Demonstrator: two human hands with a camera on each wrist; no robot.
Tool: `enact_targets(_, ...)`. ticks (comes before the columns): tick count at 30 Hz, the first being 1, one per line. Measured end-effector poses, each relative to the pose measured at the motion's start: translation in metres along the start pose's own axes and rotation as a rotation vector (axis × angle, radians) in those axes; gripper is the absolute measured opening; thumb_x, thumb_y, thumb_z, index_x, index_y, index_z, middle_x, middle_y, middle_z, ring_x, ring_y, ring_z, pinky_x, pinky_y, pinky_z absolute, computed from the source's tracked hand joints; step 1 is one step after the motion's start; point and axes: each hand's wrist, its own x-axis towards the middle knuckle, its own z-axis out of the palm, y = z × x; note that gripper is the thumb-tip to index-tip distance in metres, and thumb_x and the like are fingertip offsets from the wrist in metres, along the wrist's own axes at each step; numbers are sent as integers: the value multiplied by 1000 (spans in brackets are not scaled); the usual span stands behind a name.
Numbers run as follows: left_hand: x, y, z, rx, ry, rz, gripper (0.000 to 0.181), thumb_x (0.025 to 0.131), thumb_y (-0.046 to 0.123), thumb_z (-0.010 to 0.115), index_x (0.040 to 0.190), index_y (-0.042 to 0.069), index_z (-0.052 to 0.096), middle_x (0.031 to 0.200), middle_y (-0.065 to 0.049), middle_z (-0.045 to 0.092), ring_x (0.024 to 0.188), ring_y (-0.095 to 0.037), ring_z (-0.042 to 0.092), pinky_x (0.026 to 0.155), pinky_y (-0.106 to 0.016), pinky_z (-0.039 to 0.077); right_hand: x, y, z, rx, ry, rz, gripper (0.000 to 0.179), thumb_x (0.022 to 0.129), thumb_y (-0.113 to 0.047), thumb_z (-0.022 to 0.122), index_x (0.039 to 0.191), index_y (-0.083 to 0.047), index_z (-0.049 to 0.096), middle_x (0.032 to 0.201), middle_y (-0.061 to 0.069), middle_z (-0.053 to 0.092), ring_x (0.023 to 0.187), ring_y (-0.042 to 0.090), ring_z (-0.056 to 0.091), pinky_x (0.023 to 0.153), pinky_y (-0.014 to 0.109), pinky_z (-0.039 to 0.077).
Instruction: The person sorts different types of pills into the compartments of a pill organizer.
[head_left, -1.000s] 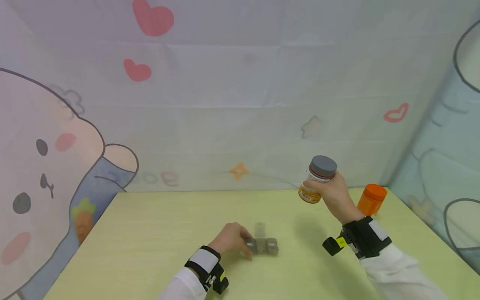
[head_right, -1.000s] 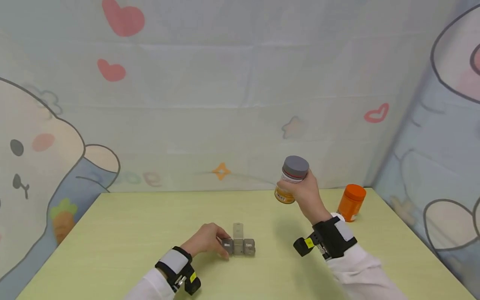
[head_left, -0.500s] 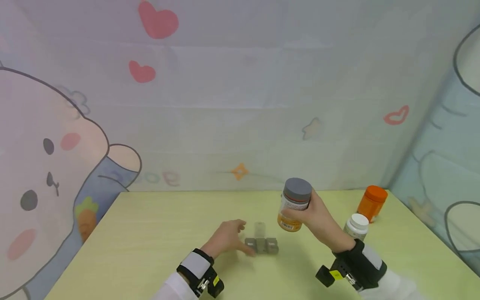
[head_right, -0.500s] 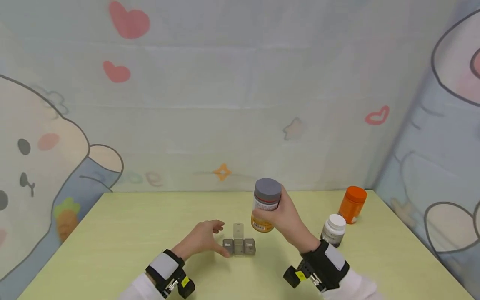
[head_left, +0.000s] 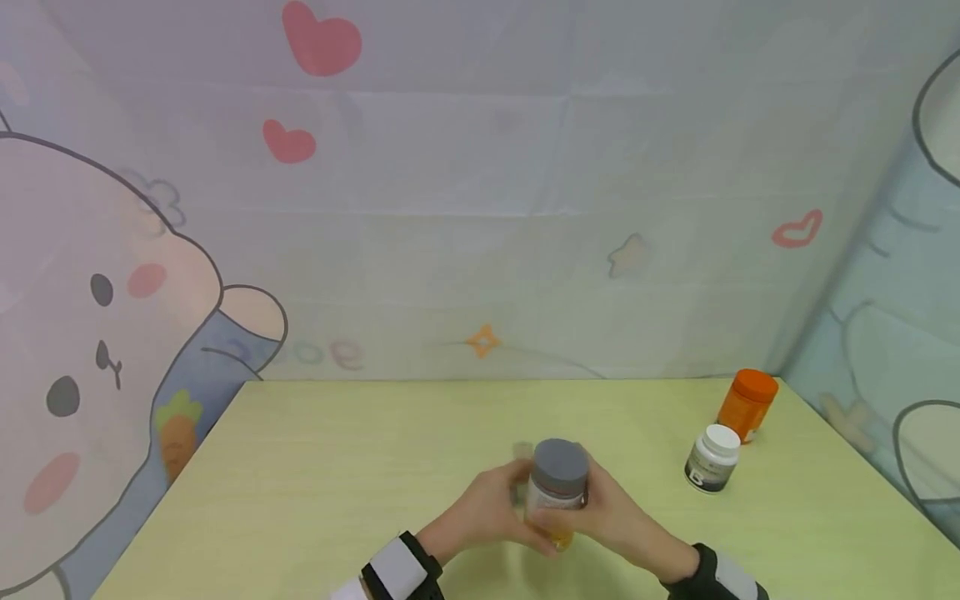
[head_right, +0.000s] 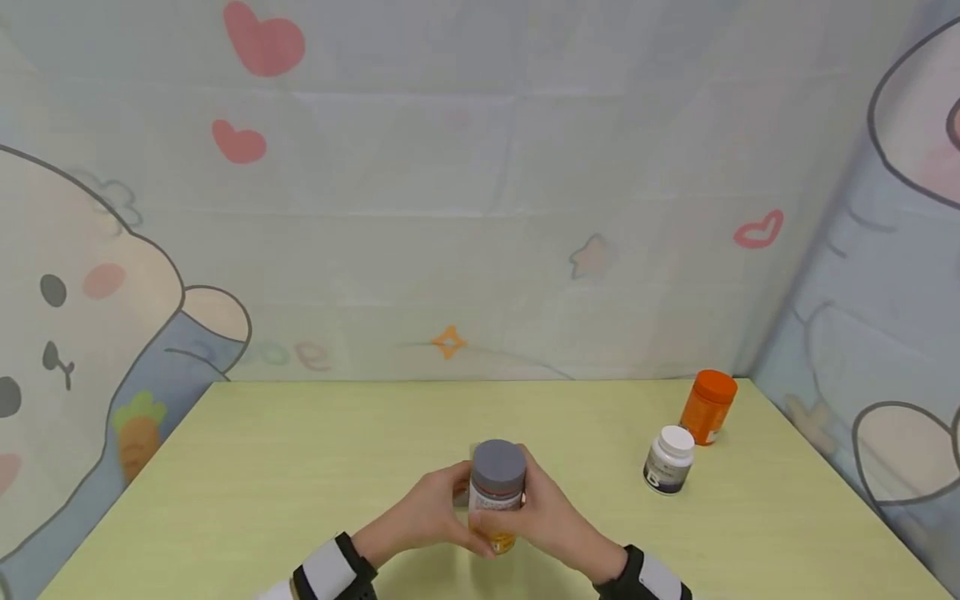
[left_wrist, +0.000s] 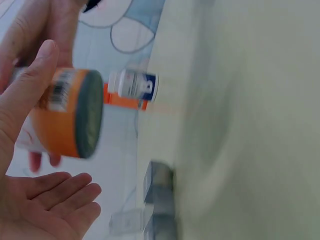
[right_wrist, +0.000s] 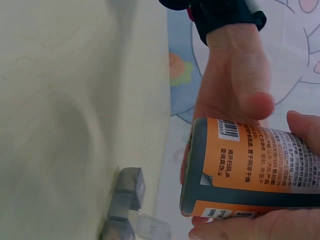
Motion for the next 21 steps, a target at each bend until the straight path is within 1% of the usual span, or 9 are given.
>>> enact_targets(2, -4, 1, 6, -80, -13, 12, 74, 60, 21, 85, 126, 18, 50, 118, 8, 57, 110, -10, 52, 91, -28, 42, -7, 5, 5, -24, -10, -5, 62, 82, -11, 67, 129, 4, 29, 121, 21, 44, 109, 14, 48, 89, 33, 40)
enact_targets(3, -6, 2, 8, -96, -15, 12, 73, 61, 20, 85, 125, 19, 50, 116, 9, 57, 108, -9, 53, 89, -26, 43, -9, 7, 7, -27, -15, -5, 61, 83, -11, 66, 129, 4, 29, 123, 20, 44, 109, 10, 47, 90, 32, 40)
enact_targets(5, -8, 3, 12, -112, -7, 17, 72, 61, 19, 85, 124, 19, 51, 112, 10, 58, 105, -7, 54, 87, -25, 43, -13, 10, 11, -11, -24, -7, 60, 84, -10, 65, 129, 3, 28, 125, 21, 42, 109, 3, 45, 90, 33, 39)
enact_targets(7, -10, 4, 15, -88, 7, 31, 72, 60, 19, 85, 124, 19, 52, 111, 10, 59, 102, -6, 54, 85, -24, 43, -17, 12, 15, 15, -31, 8, 61, 85, -11, 64, 131, 3, 26, 129, 23, 38, 111, 1, 41, 92, 37, 37)
enact_targets(10, -11, 3, 21, -42, 30, 52, 70, 60, 20, 85, 122, 17, 53, 109, 7, 60, 100, -5, 54, 85, -23, 42, -19, 13, 20, 41, -35, 53, 64, 86, -12, 62, 134, 2, 22, 134, 23, 33, 119, 11, 36, 94, 45, 33)
enact_targets(15, -14, 1, 27, 2, 68, 68, 61, 68, 17, 80, 122, 10, 53, 111, -2, 62, 103, -10, 56, 88, -23, 41, -24, 12, 25, 74, -47, 148, 68, 88, -15, 60, 137, 0, 15, 140, 23, 24, 127, 38, 22, 97, 56, 27)
enact_targets(16, -15, 2, 27, 8, 70, 73, 59, 70, 17, 79, 122, 9, 53, 111, -4, 62, 104, -11, 56, 89, -23, 41, -25, 12, 25, 87, -50, 163, 69, 88, -15, 59, 137, -1, 14, 141, 22, 22, 128, 39, 20, 98, 57, 26)
enact_targets(18, -17, 3, 28, 20, 73, 91, 57, 71, 17, 77, 122, 8, 52, 111, -5, 61, 104, -11, 55, 89, -23, 41, -26, 10, 26, 81, -44, 150, 69, 88, -14, 60, 137, -1, 14, 140, 23, 22, 127, 39, 20, 97, 59, 27)
enact_targets(21, -19, 6, 30, -2, 66, 112, 55, 71, 17, 77, 120, 10, 53, 110, -3, 61, 103, -8, 55, 87, -22, 42, -28, 6, 26, 40, -3, 106, 68, 85, -13, 63, 136, -5, 19, 139, 19, 26, 126, 25, 28, 97, 50, 31)
